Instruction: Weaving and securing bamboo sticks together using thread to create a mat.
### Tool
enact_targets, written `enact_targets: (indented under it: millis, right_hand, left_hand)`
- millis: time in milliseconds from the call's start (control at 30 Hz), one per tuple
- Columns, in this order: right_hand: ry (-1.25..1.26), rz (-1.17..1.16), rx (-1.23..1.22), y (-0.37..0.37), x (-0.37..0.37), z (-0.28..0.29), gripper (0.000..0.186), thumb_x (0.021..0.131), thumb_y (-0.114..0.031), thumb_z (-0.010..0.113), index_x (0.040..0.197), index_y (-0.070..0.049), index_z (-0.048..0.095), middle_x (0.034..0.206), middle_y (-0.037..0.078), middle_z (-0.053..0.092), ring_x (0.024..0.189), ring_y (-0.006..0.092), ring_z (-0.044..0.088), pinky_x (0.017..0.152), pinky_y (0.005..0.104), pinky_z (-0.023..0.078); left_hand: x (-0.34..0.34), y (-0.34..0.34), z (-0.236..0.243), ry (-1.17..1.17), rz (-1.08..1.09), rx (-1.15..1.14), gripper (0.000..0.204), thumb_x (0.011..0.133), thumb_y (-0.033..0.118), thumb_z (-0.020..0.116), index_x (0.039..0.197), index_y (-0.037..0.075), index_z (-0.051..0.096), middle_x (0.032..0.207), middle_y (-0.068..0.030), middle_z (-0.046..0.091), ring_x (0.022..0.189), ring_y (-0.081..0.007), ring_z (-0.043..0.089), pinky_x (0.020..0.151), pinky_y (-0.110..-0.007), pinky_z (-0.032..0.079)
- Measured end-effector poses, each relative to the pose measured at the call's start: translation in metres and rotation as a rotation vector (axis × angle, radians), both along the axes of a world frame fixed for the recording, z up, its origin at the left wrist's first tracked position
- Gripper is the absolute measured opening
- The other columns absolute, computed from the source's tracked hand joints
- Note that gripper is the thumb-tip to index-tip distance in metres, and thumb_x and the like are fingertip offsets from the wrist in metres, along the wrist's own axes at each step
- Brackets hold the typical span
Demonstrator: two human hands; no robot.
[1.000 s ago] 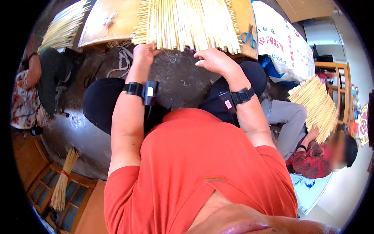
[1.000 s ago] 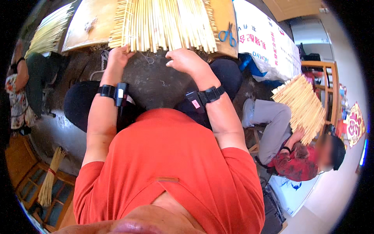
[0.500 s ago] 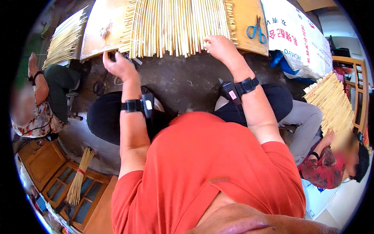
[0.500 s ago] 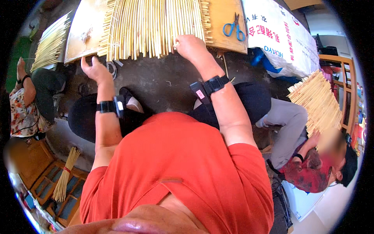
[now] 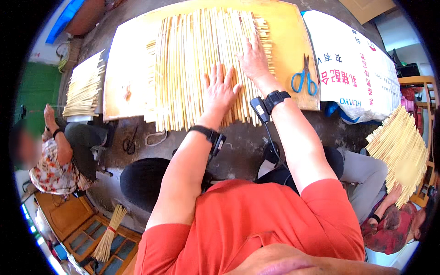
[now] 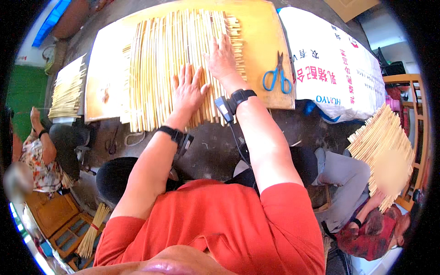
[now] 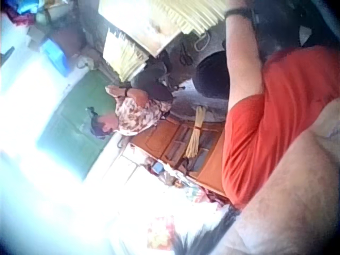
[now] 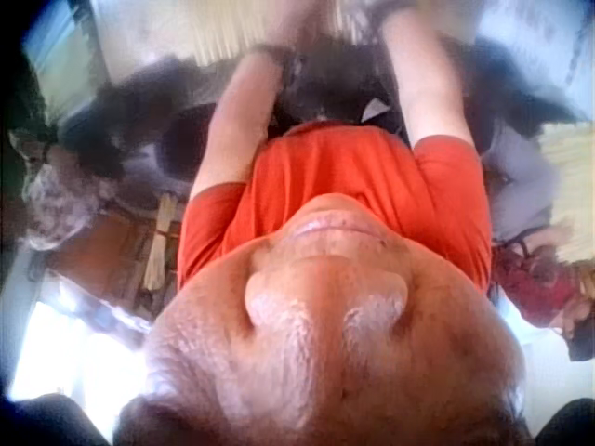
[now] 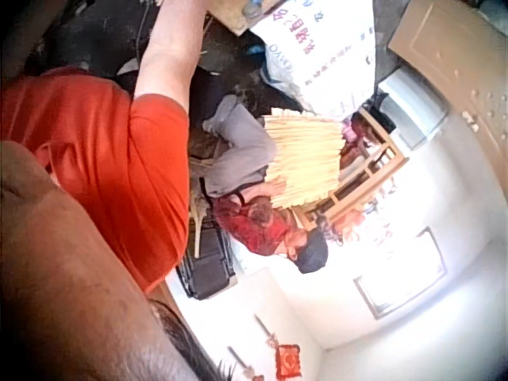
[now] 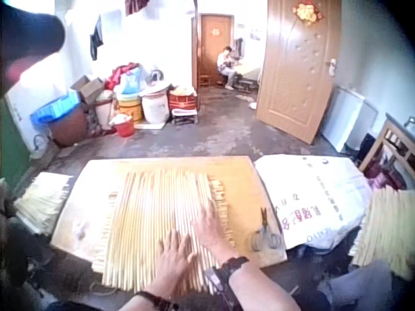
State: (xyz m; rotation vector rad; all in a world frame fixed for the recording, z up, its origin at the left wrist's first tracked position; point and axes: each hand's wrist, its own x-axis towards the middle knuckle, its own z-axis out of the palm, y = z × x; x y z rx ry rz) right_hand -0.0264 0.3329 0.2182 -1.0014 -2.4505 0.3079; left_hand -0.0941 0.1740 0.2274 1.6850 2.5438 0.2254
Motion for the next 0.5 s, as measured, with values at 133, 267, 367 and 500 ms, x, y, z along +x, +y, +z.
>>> enact_targets:
  millis: [133, 267, 367, 500]
  right_hand:
    - [-0.32, -0.033, -0.041, 0.016, -0.007, -0.02, 0.086, 0.097, -0.062, 0.038, 0.154, 0.001, 0.026, 0.162, 0.021, 0.02, 0.152, 0.035, 0.009, 0.12, 0.0567, 0.01]
    - [-0.3, -0.039, -0.033, 0.028, -0.011, -0.021, 0.086, 0.097, -0.062, 0.041, 0.154, 0.001, 0.026, 0.161, 0.022, 0.023, 0.151, 0.0339, 0.015, 0.121, 0.0535, 0.013]
    - [-0.286, -0.008, -0.016, 0.039, -0.019, -0.011, 0.086, 0.096, -0.062, 0.041, 0.153, 0.002, 0.027, 0.16, 0.023, 0.024, 0.151, 0.0352, 0.018, 0.12, 0.0533, 0.014]
    - [-0.202, -0.061, -0.038, 0.039, -0.023, -0.003, 0.084, 0.094, -0.058, 0.049, 0.149, 0.004, 0.034, 0.158, 0.026, 0.027, 0.148, 0.039, 0.021, 0.12, 0.0509, 0.016]
  left_hand:
    - [0.0, -0.001, -0.007, -0.004, -0.016, 0.099, 0.067, 0.097, 0.053, 0.049, 0.153, 0.017, 0.037, 0.161, -0.0183, 0.023, 0.152, -0.0328, 0.015, 0.121, -0.055, 0.007]
    - [-0.001, 0.001, -0.007, 0.025, -0.014, 0.102, 0.067, 0.095, 0.052, 0.052, 0.151, 0.017, 0.04, 0.16, -0.0184, 0.028, 0.15, -0.0331, 0.019, 0.12, -0.057, 0.01]
    - [-0.001, 0.0, -0.004, 0.083, -0.03, 0.075, 0.068, 0.094, 0.052, 0.054, 0.15, 0.016, 0.041, 0.158, -0.0188, 0.031, 0.149, -0.0338, 0.022, 0.119, -0.058, 0.013]
    - [-0.002, 0.002, 0.001, 0.004, -0.022, 0.055, 0.068, 0.094, 0.051, 0.053, 0.15, 0.015, 0.04, 0.16, -0.0189, 0.028, 0.15, -0.0338, 0.019, 0.12, -0.057, 0.008]
